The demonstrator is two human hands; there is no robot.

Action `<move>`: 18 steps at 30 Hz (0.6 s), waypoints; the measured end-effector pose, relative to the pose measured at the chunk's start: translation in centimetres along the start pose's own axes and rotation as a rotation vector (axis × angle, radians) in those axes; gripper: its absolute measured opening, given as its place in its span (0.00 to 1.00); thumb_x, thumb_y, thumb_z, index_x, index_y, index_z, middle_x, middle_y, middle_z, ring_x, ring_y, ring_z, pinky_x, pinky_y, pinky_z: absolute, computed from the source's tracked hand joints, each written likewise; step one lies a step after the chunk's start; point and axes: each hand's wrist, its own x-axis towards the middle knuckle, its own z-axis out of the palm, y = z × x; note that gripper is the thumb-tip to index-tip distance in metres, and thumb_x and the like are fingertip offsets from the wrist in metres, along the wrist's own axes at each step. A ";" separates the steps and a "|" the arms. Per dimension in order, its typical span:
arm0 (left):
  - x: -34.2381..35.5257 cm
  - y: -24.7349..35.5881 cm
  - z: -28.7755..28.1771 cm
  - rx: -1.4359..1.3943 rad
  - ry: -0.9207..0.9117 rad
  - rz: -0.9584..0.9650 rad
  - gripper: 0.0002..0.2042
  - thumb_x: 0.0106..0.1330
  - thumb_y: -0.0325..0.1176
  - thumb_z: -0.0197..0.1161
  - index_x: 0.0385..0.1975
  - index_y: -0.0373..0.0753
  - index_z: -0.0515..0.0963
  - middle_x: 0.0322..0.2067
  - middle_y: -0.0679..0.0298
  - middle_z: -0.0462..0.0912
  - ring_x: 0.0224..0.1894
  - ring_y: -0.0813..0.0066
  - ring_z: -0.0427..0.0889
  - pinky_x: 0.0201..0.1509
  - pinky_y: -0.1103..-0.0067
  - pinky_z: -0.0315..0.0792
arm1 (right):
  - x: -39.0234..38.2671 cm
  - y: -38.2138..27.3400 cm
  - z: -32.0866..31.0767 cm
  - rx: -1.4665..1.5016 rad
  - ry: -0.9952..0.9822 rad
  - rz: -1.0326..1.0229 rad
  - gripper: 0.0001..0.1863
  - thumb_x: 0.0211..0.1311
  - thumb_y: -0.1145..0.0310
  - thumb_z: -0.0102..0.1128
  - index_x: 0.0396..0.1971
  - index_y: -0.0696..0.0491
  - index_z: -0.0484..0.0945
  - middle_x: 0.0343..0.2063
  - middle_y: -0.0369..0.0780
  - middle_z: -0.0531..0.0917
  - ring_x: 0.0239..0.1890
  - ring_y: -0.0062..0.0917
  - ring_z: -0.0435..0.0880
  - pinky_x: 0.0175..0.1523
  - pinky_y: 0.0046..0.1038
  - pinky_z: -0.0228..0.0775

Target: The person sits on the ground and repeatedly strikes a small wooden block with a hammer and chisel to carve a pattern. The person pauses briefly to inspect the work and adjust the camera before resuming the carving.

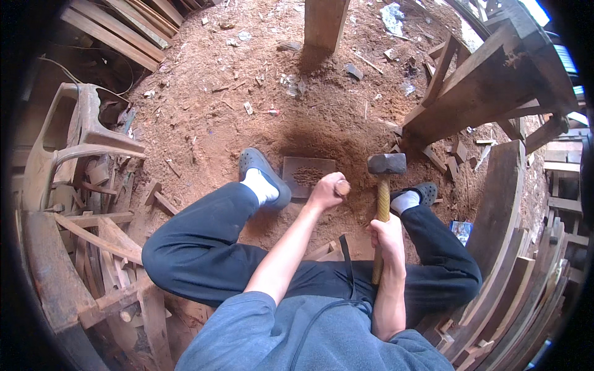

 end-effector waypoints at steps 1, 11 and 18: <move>-0.4 0.4 0.9 0.061 -0.054 -0.023 0.17 0.39 0.27 0.67 0.32 0.40 0.72 0.31 0.57 0.79 0.39 0.54 0.80 0.44 0.66 0.74 | -0.3 0.2 -0.1 -0.030 0.001 0.001 0.04 0.46 0.77 0.56 0.19 0.56 0.69 0.11 0.35 0.70 0.07 0.19 0.66 0.12 0.23 0.58; 0.8 0.5 0.9 0.014 0.305 -0.164 0.12 0.47 0.30 0.72 0.26 0.38 0.74 0.23 0.58 0.80 0.29 0.61 0.83 0.33 0.72 0.75 | -1.8 0.7 -0.7 -0.007 0.007 -0.027 0.05 0.44 0.78 0.56 0.20 0.54 0.69 0.12 0.33 0.70 0.10 0.16 0.66 0.14 0.23 0.59; 1.6 1.0 0.4 -0.032 0.331 -0.235 0.10 0.48 0.28 0.67 0.28 0.38 0.74 0.26 0.54 0.81 0.32 0.56 0.83 0.35 0.69 0.75 | -0.4 0.9 -0.5 -0.022 0.047 0.003 0.04 0.46 0.77 0.55 0.18 0.56 0.70 0.11 0.35 0.69 0.08 0.18 0.65 0.12 0.24 0.59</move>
